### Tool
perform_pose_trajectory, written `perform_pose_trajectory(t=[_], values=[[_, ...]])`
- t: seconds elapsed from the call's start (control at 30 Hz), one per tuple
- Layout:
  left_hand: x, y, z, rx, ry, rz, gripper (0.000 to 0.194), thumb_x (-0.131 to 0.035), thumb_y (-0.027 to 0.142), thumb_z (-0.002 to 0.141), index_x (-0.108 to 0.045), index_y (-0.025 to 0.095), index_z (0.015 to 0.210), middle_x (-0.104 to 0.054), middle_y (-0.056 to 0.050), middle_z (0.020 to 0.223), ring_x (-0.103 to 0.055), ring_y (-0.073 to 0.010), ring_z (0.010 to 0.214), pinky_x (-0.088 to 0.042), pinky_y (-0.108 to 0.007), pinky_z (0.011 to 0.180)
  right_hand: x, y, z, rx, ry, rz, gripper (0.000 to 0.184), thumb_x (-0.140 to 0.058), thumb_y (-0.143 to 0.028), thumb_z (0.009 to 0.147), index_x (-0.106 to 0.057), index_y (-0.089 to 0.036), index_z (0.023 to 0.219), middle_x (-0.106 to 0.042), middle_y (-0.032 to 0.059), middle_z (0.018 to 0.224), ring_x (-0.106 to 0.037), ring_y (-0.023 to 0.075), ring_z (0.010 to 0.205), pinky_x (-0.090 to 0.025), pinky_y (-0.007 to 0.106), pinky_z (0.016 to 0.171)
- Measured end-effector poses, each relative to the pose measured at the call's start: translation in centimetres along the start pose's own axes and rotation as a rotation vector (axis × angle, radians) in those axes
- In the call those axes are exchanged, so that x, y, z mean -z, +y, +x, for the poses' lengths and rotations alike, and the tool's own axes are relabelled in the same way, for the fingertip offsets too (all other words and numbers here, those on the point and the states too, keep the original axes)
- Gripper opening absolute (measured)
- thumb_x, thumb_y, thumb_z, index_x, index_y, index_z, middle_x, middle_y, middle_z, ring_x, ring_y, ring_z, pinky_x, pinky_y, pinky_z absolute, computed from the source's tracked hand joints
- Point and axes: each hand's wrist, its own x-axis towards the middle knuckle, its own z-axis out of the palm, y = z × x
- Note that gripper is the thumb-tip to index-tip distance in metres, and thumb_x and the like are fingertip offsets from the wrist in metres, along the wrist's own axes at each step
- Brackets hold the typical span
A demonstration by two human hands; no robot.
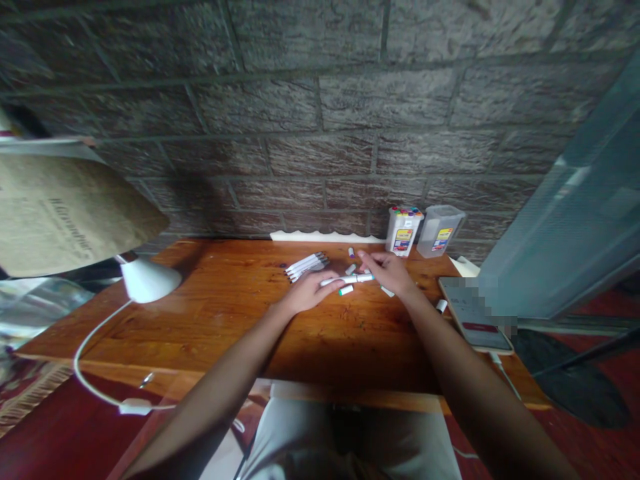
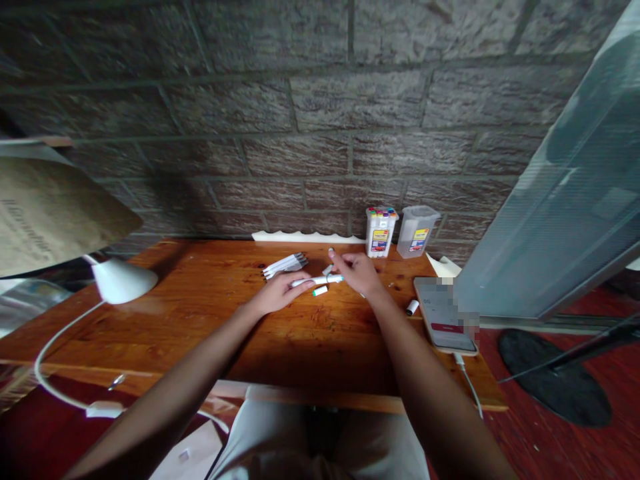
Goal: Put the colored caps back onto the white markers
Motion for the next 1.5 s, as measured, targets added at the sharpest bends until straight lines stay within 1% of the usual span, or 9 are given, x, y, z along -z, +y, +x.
perform_pose_trajectory(t=[0.13, 0.23, 0.47, 0.6, 0.7, 0.97, 1.17, 1.33, 1.5], values=[[-0.2, 0.7, 0.1, -0.012, -0.028, 0.024, 0.035, -0.048, 0.045, 0.094, -0.07, 0.018, 0.094, -0.068, -0.001, 0.079, -0.058, -0.0141, 0.07, -0.04, -0.022, 0.066, -0.5, -0.6, 0.3, -0.14, 0.156, 0.298, 0.06, -0.05, -0.077, 0.077, -0.06, -0.02, 0.059, -0.038, -0.0051, 0.039, -0.035, 0.0102, 0.037, -0.028, 0.027, 0.042], [-0.4, 0.9, 0.0, -0.019, -0.051, 0.007, 0.034, -0.048, 0.044, 0.095, -0.071, 0.018, 0.097, -0.069, -0.002, 0.08, -0.057, -0.0135, 0.069, -0.04, -0.022, 0.065, -1.5, -0.7, 0.2, -0.217, 0.169, 0.548, 0.06, -0.051, -0.079, 0.074, -0.051, -0.022, 0.056, -0.026, -0.0081, 0.039, -0.022, 0.0082, 0.035, -0.021, 0.026, 0.038], [-1.3, 0.7, -0.4, -0.012, -0.083, -0.095, 0.037, -0.05, 0.044, 0.094, -0.072, 0.014, 0.096, -0.067, -0.002, 0.076, -0.053, -0.0118, 0.065, -0.039, -0.02, 0.062, -3.4, -0.2, -0.6, -0.227, -0.034, 0.72, 0.063, -0.053, -0.078, 0.075, -0.051, -0.019, 0.053, -0.02, -0.0086, 0.044, -0.015, 0.0061, 0.039, -0.014, 0.025, 0.04], [-1.4, 0.7, -0.4, -0.004, -0.041, -0.157, 0.039, -0.055, 0.046, 0.09, -0.073, 0.012, 0.095, -0.065, -0.002, 0.074, -0.051, -0.0113, 0.063, -0.038, -0.02, 0.058, -3.3, -0.4, -0.7, -0.228, -0.098, 0.771, 0.064, -0.048, -0.08, 0.076, -0.052, -0.019, 0.056, -0.031, -0.0055, 0.047, -0.027, 0.0078, 0.043, -0.024, 0.025, 0.045], [-1.3, 0.7, -0.5, 0.008, -0.042, -0.159, 0.039, -0.057, 0.048, 0.089, -0.073, 0.012, 0.091, -0.063, -0.001, 0.071, -0.048, -0.0106, 0.061, -0.037, -0.019, 0.056, -3.5, -0.2, -0.9, -0.175, -0.091, 0.694, 0.065, -0.042, -0.08, 0.079, -0.053, -0.019, 0.057, -0.039, -0.0031, 0.05, -0.036, 0.01, 0.047, -0.031, 0.026, 0.051], [-1.2, 0.1, -0.5, -0.005, -0.069, -0.138, 0.037, -0.057, 0.046, 0.09, -0.074, 0.013, 0.093, -0.066, -0.002, 0.074, -0.053, -0.0112, 0.063, -0.04, -0.02, 0.06, -4.0, -0.2, -1.2, -0.107, -0.05, 0.469, 0.069, -0.033, -0.081, 0.081, -0.052, -0.02, 0.054, -0.042, -0.0023, 0.05, -0.041, 0.0111, 0.049, -0.034, 0.028, 0.055], [-1.5, -0.4, 0.7, 0.0, 0.139, -0.252, 0.04, -0.068, 0.042, 0.081, -0.067, 0.015, 0.111, -0.069, -0.005, 0.088, -0.061, -0.0136, 0.073, -0.047, -0.022, 0.065, -3.0, 0.3, -0.2, -0.175, 0.058, 0.398, 0.059, -0.052, -0.077, 0.075, -0.061, -0.019, 0.069, -0.059, 0.0012, 0.064, -0.052, 0.0118, 0.054, -0.04, 0.026, 0.053], [-1.0, -1.1, 0.8, 0.115, 0.288, -0.326, 0.034, -0.057, 0.037, 0.089, -0.063, 0.014, 0.112, -0.068, -0.006, 0.09, -0.059, -0.0117, 0.071, -0.046, -0.021, 0.063, -3.0, 1.5, -0.6, -0.272, -0.153, 0.177, 0.056, -0.048, -0.073, 0.082, -0.065, -0.02, 0.084, -0.058, -0.0005, 0.056, -0.047, 0.011, 0.041, -0.035, 0.024, 0.041], [-0.6, -1.2, 1.2, 0.313, 0.409, -0.675, 0.036, -0.051, 0.04, 0.09, -0.06, 0.015, 0.114, -0.067, -0.006, 0.095, -0.049, -0.0083, 0.054, -0.035, -0.02, 0.044, -3.1, 0.2, -1.5, -0.039, -0.322, 0.09, 0.046, -0.056, -0.063, 0.083, -0.065, -0.018, 0.084, -0.055, -0.003, 0.058, -0.048, 0.0099, 0.047, -0.034, 0.023, 0.045]])
